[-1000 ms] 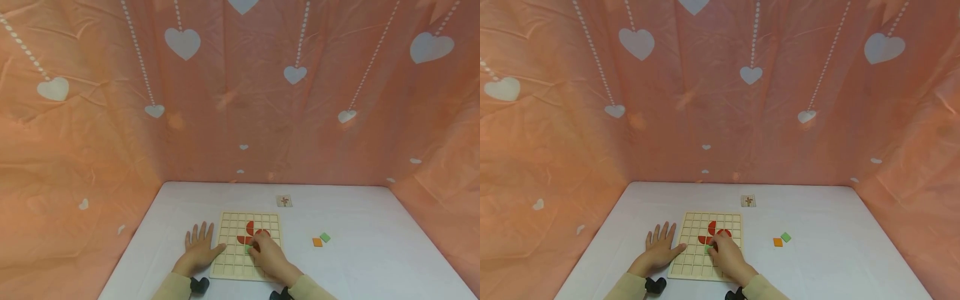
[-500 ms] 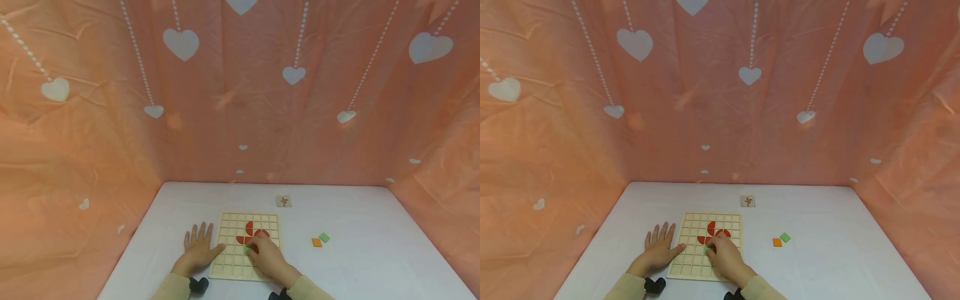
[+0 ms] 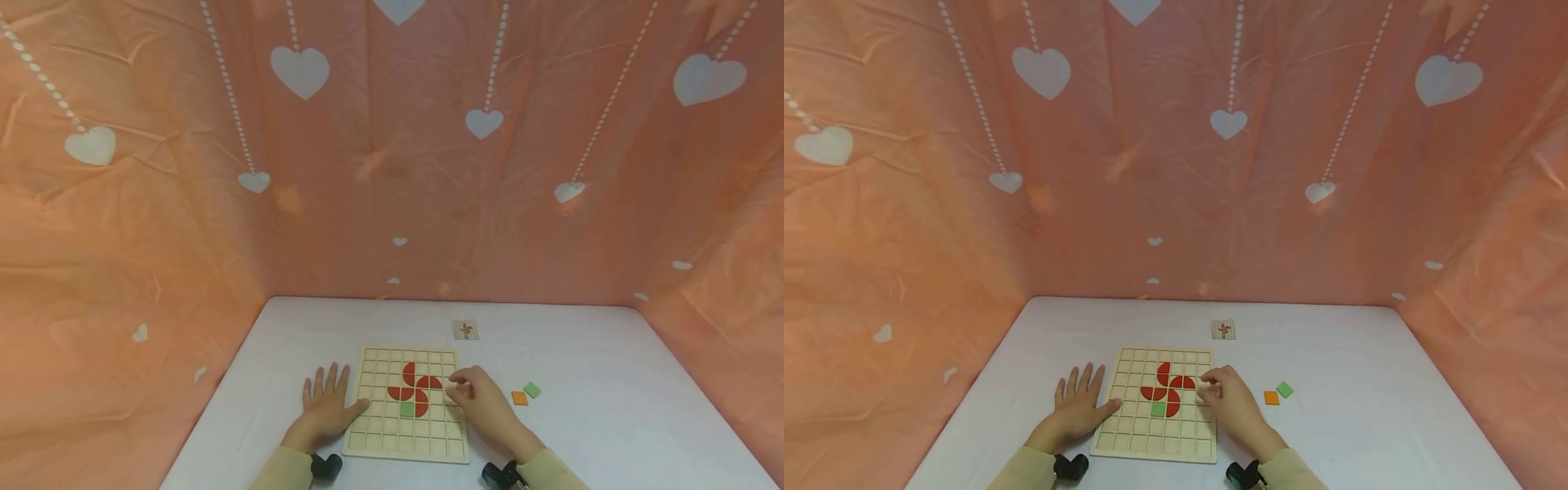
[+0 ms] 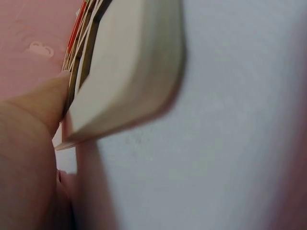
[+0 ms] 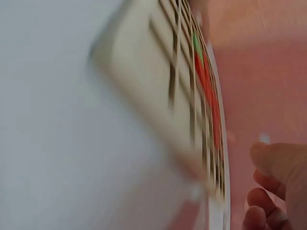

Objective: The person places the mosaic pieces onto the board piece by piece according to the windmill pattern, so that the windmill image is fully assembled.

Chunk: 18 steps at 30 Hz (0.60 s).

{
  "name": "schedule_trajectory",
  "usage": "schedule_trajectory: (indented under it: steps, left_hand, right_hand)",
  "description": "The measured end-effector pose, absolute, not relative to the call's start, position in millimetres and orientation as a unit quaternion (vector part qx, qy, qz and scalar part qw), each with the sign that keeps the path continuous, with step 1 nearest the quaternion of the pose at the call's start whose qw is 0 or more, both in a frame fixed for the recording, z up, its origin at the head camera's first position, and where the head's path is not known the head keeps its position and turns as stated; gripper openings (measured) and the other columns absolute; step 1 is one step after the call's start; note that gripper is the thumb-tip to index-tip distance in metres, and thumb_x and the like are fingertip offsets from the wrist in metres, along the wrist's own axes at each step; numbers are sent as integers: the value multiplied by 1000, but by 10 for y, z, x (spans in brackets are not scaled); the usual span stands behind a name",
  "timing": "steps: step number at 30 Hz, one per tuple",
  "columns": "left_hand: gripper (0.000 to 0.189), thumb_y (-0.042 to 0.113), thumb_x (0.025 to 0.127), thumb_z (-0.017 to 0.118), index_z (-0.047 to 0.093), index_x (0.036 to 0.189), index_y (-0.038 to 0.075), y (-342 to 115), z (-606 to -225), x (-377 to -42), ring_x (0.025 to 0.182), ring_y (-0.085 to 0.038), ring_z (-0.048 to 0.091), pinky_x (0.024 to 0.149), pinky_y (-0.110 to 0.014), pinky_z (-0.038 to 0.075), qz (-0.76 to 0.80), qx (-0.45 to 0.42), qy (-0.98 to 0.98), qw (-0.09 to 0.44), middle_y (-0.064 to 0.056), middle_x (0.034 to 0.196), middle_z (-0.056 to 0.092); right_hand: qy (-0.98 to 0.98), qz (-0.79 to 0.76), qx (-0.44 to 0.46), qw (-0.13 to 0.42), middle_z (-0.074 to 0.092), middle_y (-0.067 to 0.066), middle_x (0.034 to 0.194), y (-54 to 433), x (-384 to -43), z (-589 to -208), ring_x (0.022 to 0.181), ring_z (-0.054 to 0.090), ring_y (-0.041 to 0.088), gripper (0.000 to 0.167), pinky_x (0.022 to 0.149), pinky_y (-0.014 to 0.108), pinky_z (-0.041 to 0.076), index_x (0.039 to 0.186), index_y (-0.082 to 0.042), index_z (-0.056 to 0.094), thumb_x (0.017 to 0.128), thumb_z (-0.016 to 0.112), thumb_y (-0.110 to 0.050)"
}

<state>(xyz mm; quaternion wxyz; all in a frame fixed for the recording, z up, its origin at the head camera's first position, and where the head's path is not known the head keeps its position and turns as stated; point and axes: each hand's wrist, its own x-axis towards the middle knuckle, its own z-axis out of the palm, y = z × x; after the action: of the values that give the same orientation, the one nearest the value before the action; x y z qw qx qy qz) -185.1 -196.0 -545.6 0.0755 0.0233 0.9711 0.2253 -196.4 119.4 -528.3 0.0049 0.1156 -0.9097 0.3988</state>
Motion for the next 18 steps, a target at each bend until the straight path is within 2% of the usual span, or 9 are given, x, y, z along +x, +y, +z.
schedule_trajectory:
  steps: [5, 9, 14, 18]
  left_hand:
    - [93, 63, 90, 52, 20, 153, 3, -1963, -5468, -1864, 143, -47, -6, 108, -62, -13, 220, 22, 972, 76, -24, 159, 8]
    - [93, 62, 90, 52, 20, 153, 3, -1962, -5465, -1863, 143, -47, -6, 108, -62, -13, 225, 20, 971, 78, -24, 159, 7]
    - [92, 62, 90, 53, 20, 153, 3, -1961, -5458, -1854, 143, -46, -7, 107, -62, -14, 229, 18, 970, 79, -24, 159, 7]
    - [93, 61, 90, 53, 21, 153, 2, -1961, -5463, -1846, 142, -47, -7, 107, -63, -13, 233, 19, 969, 76, -25, 158, 8]
  right_hand:
    - [-922, 385, 46, 11, 59, 1, 106, 1650, -2001, -5299, 84, 53, 13, 26, 67, 28, 47, 111, -13, 66, 89, 72, -26]
    - [-928, 372, 33, 15, 60, 6, 108, 1963, -1988, -5306, 92, 58, 18, 31, 76, 36, 52, 114, -9, 66, 89, 71, -26]
    - [-936, 347, 42, 26, 60, 8, 107, 2207, -1945, -5332, 99, 59, 24, 35, 85, 47, 50, 116, -6, 65, 89, 71, -28]
    - [-938, 345, 38, 17, 60, 8, 105, 2280, -1929, -5354, 91, 56, 20, 38, 78, 41, 49, 117, -6, 65, 89, 71, -31]
